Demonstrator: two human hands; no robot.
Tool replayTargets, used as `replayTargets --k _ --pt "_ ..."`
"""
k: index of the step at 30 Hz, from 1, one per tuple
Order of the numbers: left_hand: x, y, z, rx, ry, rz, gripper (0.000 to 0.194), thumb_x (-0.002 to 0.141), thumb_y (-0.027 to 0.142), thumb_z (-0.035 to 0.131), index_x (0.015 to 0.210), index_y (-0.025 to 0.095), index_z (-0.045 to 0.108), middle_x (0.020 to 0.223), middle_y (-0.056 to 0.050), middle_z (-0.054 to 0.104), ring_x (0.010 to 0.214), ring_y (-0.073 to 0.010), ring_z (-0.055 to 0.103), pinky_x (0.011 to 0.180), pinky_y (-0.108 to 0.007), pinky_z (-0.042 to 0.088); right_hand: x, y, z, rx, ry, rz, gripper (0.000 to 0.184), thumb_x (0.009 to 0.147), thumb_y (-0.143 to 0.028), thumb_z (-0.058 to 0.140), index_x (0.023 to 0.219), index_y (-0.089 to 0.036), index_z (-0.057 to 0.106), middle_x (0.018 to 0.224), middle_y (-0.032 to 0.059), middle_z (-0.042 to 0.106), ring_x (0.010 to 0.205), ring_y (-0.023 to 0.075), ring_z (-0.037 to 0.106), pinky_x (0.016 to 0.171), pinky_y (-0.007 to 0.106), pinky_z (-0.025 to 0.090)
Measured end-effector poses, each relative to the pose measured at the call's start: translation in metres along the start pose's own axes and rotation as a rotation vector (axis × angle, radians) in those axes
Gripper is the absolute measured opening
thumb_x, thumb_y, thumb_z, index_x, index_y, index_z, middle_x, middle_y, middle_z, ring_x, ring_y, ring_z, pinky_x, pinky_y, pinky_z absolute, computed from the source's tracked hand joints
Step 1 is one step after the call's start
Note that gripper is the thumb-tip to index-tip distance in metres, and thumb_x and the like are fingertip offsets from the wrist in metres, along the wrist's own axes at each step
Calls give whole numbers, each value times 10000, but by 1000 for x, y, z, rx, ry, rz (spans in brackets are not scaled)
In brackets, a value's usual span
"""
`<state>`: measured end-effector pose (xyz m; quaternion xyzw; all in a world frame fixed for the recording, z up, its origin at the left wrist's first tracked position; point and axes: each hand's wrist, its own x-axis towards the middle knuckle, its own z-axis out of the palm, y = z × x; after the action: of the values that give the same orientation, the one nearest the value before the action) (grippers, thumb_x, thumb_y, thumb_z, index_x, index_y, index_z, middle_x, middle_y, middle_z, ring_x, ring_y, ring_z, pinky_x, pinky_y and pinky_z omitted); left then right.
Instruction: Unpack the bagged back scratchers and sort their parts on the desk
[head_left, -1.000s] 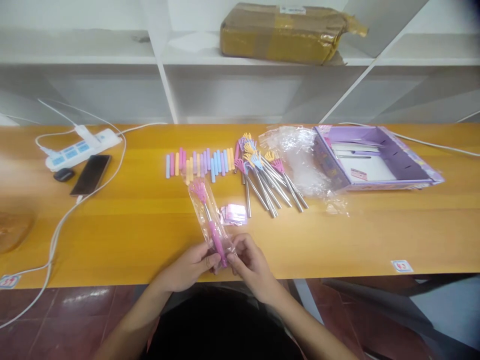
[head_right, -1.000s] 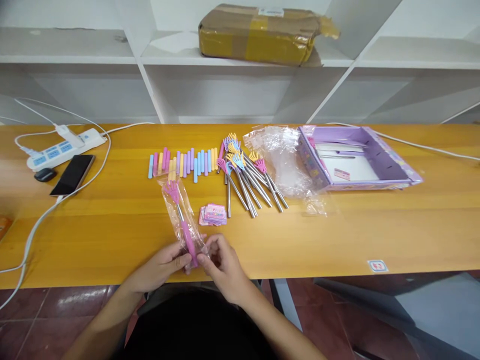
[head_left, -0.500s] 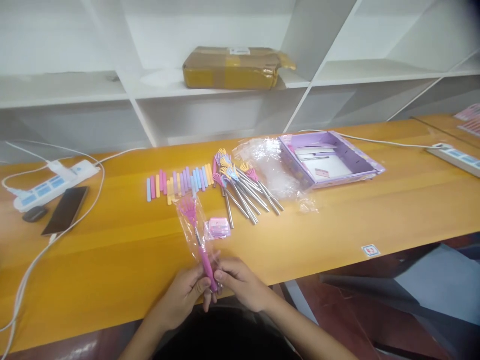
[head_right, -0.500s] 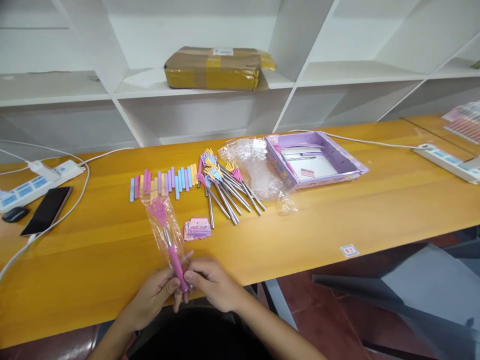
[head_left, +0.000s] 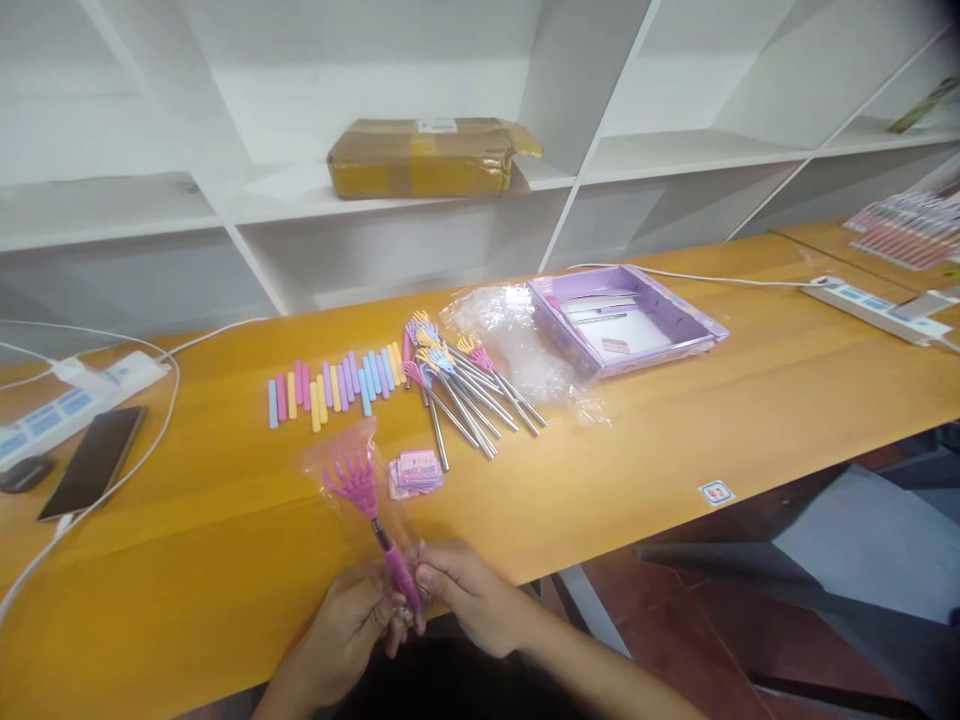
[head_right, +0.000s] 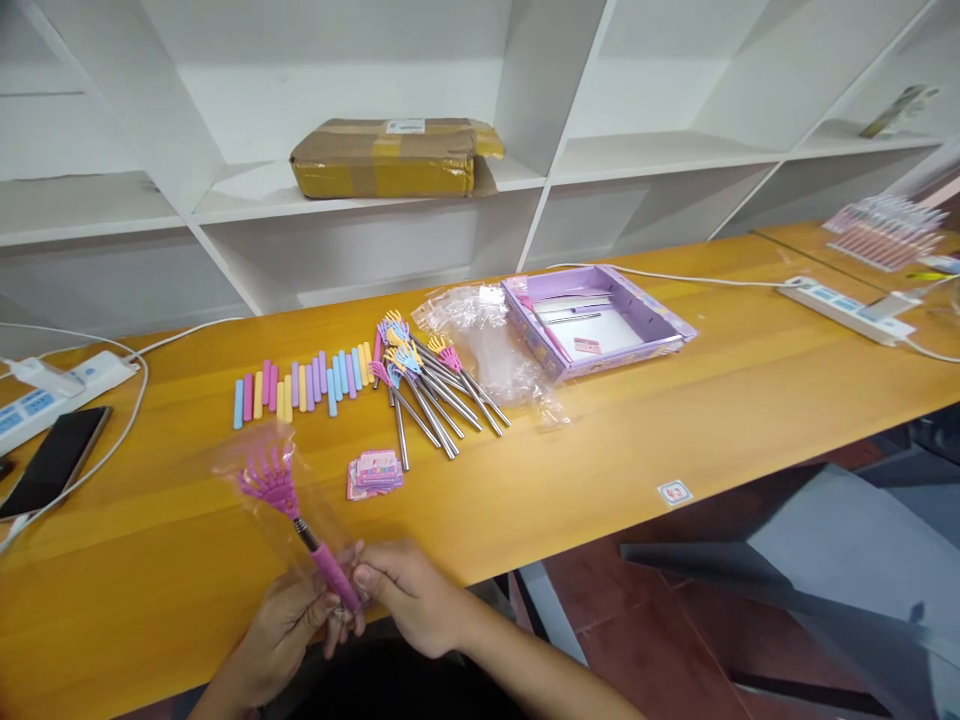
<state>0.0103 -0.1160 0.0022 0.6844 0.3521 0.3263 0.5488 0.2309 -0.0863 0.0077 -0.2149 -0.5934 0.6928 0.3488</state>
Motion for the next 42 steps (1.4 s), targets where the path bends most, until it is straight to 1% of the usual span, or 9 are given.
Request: replayTargets --k 4,8,12,19,23,27,31,35,42 --pt "1 3 1 26 -27 44 401 1156 365 416 980 216 745 849 -31 774 611 -119 679 642 -209 568 -2 1 0 22 -24 35 521 1139 -593 399 958 -187 671 845 33 673 707 161 654 732 304 557" --pt "2 4 -1 218 62 14 309 1148 295 430 1205 247 730 726 23 735 617 -131 688 742 -229 585 -5 -1 6 -132 109 52 427 1134 -552 449 992 -202 649 946 50 688 830 190 668 808 333 561" --pt "4 0 -2 467 161 76 327 1103 295 527 1401 285 662 1044 -44 809 929 -209 789 884 -288 623 -6 3 13 -298 227 47 328 1068 -470 644 1304 -242 637 1247 89 682 1117 239 653 1006 382 531" --pt "10 0 -3 512 52 54 596 1115 330 527 1687 348 360 1354 -87 767 1160 -252 770 1002 -359 624 -2 19 7 -131 312 102 231 1071 -455 647 1095 -229 688 1025 41 685 922 196 650 858 329 544" --pt "7 -2 -4 416 38 32 563 1118 388 512 1668 339 404 1363 -100 757 1173 -275 758 1017 -395 614 -1 18 5 -140 322 101 259 1046 -481 681 1019 -223 666 960 23 673 869 182 643 823 318 533" --pt "-2 -9 -10 227 336 -6 514 1091 495 541 1553 271 549 1408 -127 727 1241 -317 725 1074 -440 585 -1 16 11 -300 298 132 246 1031 -454 707 962 -224 653 842 0 670 748 168 626 719 298 497" --pt "-2 -5 -32 -49 813 -169 574 1042 556 638 1519 254 537 1444 -133 694 1260 -305 715 1034 -423 601 -1 17 19 -665 132 58 126 1014 -341 735 992 -229 681 891 12 685 798 177 606 754 310 452" --pt "4 5 -66 -50 1049 -145 492 923 554 801 1272 227 685 1346 -108 738 1243 -281 709 1094 -414 558 1 18 31 -810 96 -4 65 1029 -285 703 1033 -230 668 939 26 708 847 197 620 794 332 459" --pt "55 10 -115 42 786 -163 401 845 524 842 1068 224 696 1133 -79 786 1105 -278 749 1036 -445 571 28 -3 -1 -924 144 30 82 1048 -270 678 1119 -235 657 982 34 711 858 208 672 787 333 525"
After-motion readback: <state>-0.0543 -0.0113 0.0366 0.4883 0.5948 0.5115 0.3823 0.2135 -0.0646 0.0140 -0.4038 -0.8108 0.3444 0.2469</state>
